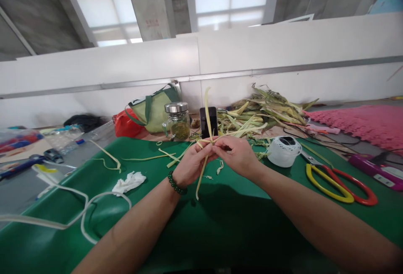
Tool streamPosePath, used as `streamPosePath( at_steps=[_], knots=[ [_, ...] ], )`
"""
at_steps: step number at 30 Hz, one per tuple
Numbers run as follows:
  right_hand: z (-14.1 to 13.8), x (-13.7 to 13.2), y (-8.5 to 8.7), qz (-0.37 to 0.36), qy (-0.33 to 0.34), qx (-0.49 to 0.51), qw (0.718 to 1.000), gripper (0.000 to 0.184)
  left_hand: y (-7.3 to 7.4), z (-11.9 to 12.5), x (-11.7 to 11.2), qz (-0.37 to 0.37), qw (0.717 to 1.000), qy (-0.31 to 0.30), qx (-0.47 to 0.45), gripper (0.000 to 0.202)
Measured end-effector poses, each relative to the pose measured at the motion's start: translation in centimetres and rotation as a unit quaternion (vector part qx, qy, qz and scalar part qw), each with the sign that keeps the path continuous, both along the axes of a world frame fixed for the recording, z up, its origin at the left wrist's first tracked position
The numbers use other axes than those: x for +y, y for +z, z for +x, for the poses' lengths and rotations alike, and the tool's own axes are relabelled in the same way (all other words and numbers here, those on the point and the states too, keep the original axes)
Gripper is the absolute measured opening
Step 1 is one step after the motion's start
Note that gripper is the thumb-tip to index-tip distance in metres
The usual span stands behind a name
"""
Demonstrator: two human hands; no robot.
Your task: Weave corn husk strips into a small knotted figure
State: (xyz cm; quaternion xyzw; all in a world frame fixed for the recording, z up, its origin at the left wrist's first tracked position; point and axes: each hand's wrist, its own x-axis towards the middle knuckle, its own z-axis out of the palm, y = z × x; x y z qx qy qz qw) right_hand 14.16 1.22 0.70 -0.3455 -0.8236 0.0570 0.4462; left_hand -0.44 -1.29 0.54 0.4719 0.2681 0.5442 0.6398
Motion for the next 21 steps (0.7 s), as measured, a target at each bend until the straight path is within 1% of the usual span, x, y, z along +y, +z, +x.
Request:
streamPosePath(
  at_steps=[3, 5, 6, 8, 10, 11, 14, 16, 18, 21],
  knots=[
    [0.1, 0.1, -0.1, 0.004, 0.0, -0.019, 1.0, 0.017, -0.2, 0.1, 0.3, -0.006, 0.999, 0.034, -0.009, 0.027],
    [0.2, 0.2, -0.3, 0.03, -0.016, -0.036, 0.999, 0.017, -0.3, 0.1, 0.5, -0.006, 0.998, 0.055, -0.015, 0.027],
    [0.3, 0.1, -0.3, 0.055, -0.032, -0.051, 0.997, 0.018, -0.3, 0.0, 0.7, -0.009, 0.998, 0.067, -0.018, 0.027],
    [0.5, -0.1, -0.3, 0.133, -0.075, -0.091, 0.984, 0.023, -0.4, -0.2, 1.0, -0.02, 0.995, 0.093, -0.027, 0.025],
    [0.5, -0.7, -0.1, 0.223, -0.104, -0.145, 0.958, 0.028, -0.6, -0.3, 1.3, -0.037, 0.992, 0.117, -0.035, 0.02],
    [0.4, -1.1, 0.0, 0.265, -0.108, -0.171, 0.943, 0.029, -0.6, -0.4, 1.3, -0.044, 0.99, 0.126, -0.041, 0.016],
    [-0.4, -2.2, 0.1, 0.363, -0.078, -0.224, 0.901, 0.028, -0.6, -0.2, 1.3, -0.06, 0.987, 0.132, -0.063, 0.009],
    [-1.0, -2.6, -0.2, 0.394, -0.036, -0.244, 0.885, 0.026, -0.6, 0.0, 1.2, -0.072, 0.986, 0.126, -0.078, 0.007],
    [-1.4, -2.4, -0.6, 0.395, -0.003, -0.256, 0.882, 0.024, -0.6, 0.3, 1.0, -0.085, 0.986, 0.117, -0.088, 0.007],
    [-1.6, -1.6, -1.1, 0.377, 0.003, -0.25, 0.892, 0.024, -0.7, 0.4, 0.9, -0.087, 0.986, 0.106, -0.093, 0.006]
  ],
)
